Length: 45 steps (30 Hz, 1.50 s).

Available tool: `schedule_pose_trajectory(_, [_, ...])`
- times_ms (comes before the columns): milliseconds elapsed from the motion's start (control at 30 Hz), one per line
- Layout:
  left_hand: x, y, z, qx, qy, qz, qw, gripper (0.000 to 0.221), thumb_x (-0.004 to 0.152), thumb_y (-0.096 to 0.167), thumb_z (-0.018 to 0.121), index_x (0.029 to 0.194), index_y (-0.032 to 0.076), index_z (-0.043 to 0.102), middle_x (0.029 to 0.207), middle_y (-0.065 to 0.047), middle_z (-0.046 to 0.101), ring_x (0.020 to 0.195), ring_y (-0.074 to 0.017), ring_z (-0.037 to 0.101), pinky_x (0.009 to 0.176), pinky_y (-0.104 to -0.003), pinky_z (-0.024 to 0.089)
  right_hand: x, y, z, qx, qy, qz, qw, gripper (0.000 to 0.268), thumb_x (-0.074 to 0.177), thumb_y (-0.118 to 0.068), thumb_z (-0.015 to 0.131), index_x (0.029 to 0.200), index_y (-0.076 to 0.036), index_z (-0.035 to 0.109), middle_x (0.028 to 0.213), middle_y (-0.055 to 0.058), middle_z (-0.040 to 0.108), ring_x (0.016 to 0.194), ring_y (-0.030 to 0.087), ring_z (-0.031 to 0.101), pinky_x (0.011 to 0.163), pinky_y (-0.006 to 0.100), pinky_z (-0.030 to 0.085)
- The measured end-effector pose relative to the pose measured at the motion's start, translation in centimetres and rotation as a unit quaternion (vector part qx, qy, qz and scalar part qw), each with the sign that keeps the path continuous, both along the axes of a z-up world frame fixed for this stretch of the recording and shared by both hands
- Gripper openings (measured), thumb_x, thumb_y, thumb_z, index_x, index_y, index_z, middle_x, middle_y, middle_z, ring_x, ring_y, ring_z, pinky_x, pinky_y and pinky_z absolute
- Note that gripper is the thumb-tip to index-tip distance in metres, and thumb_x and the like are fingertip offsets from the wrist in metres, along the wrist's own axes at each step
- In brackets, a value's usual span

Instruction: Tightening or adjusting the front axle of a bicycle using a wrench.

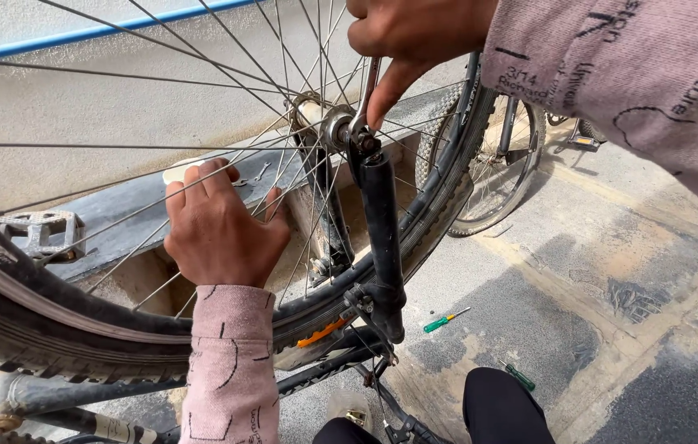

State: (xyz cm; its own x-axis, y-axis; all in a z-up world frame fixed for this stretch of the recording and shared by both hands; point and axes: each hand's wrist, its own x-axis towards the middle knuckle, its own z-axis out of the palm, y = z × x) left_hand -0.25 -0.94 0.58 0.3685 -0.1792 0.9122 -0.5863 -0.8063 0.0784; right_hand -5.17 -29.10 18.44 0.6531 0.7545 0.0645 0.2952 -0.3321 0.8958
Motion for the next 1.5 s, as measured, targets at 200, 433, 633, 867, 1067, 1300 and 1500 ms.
schedule_pose_trajectory(200, [-0.3, 0.0, 0.2, -0.011, -0.009, 0.002, 1.0, 0.047, 0.073, 0.04, 0.091, 0.1, 0.012, 0.064, 0.098, -0.004, 0.063, 0.099, -0.0293, 0.062, 0.065, -0.043, 0.053, -1.1, 2.0, -1.0, -0.038, -0.048, 0.003, 0.998, 0.08, 0.078, -0.084, 0.044, 0.057, -0.008, 0.056, 0.054, 0.003, 0.052, 0.05, 0.013, 0.046, 0.055, 0.028, 0.049])
schedule_pose_trajectory(433, [-0.2, 0.0, 0.0, -0.006, -0.001, -0.008, 1.0, 0.048, 0.072, 0.039, 0.09, 0.101, 0.011, 0.064, 0.099, -0.006, 0.063, 0.1, -0.0299, 0.061, 0.067, -0.043, 0.054, 0.3, 2.0, -1.6, -0.14, -0.088, -0.033, 0.986, 0.083, 0.079, -0.087, 0.032, 0.056, -0.012, 0.055, 0.056, -0.001, 0.054, 0.05, 0.009, 0.053, 0.053, 0.025, 0.051])
schedule_pose_trajectory(633, [-0.2, 0.6, -0.2, -0.004, -0.009, -0.024, 1.0, 0.047, 0.075, 0.037, 0.09, 0.105, 0.01, 0.064, 0.104, -0.006, 0.063, 0.1, -0.0298, 0.062, 0.069, -0.043, 0.055, -0.6, 1.9, -2.1, -0.052, -0.045, -0.015, 0.997, 0.078, 0.079, -0.085, 0.041, 0.055, -0.012, 0.054, 0.052, -0.002, 0.05, 0.047, 0.009, 0.052, 0.05, 0.026, 0.049])
schedule_pose_trajectory(867, [0.2, 1.0, -0.2, 0.02, -0.029, -0.034, 0.999, 0.049, 0.077, 0.04, 0.09, 0.106, 0.01, 0.063, 0.104, -0.007, 0.063, 0.101, -0.0307, 0.062, 0.072, -0.043, 0.055, -1.7, 1.1, -2.3, 0.016, -0.035, -0.003, 0.999, 0.075, 0.079, -0.083, 0.047, 0.057, -0.012, 0.053, 0.055, -0.002, 0.048, 0.05, 0.01, 0.051, 0.053, 0.028, 0.049])
schedule_pose_trajectory(1067, [-0.1, 1.3, 0.2, 0.025, -0.031, -0.052, 0.998, 0.046, 0.081, 0.037, 0.089, 0.108, 0.01, 0.064, 0.103, -0.007, 0.064, 0.096, -0.0295, 0.063, 0.071, -0.042, 0.054, -1.9, 1.1, -2.2, 0.079, -0.03, 0.015, 0.996, 0.072, 0.079, -0.082, 0.052, 0.06, -0.012, 0.052, 0.058, -0.002, 0.047, 0.053, 0.012, 0.051, 0.055, 0.03, 0.048])
schedule_pose_trajectory(1300, [-0.4, 1.9, 0.5, 0.034, -0.046, -0.039, 0.998, 0.045, 0.078, 0.035, 0.087, 0.108, 0.01, 0.064, 0.103, -0.007, 0.064, 0.097, -0.0288, 0.063, 0.069, -0.041, 0.055, -2.3, 0.9, -2.7, 0.136, -0.026, 0.035, 0.99, 0.07, 0.078, -0.08, 0.057, 0.062, -0.012, 0.052, 0.06, -0.002, 0.046, 0.056, 0.013, 0.05, 0.057, 0.031, 0.048])
schedule_pose_trajectory(1500, [-0.6, 1.7, 0.5, 0.033, -0.038, -0.048, 0.998, 0.046, 0.077, 0.035, 0.088, 0.11, 0.011, 0.065, 0.101, -0.006, 0.064, 0.095, -0.0286, 0.063, 0.067, -0.041, 0.055, -3.9, -0.7, -6.2, 0.259, -0.125, 0.061, 0.956, 0.076, 0.067, -0.082, 0.067, 0.046, -0.013, 0.044, 0.048, -0.006, 0.038, 0.052, 0.013, 0.04, 0.07, 0.039, 0.042])
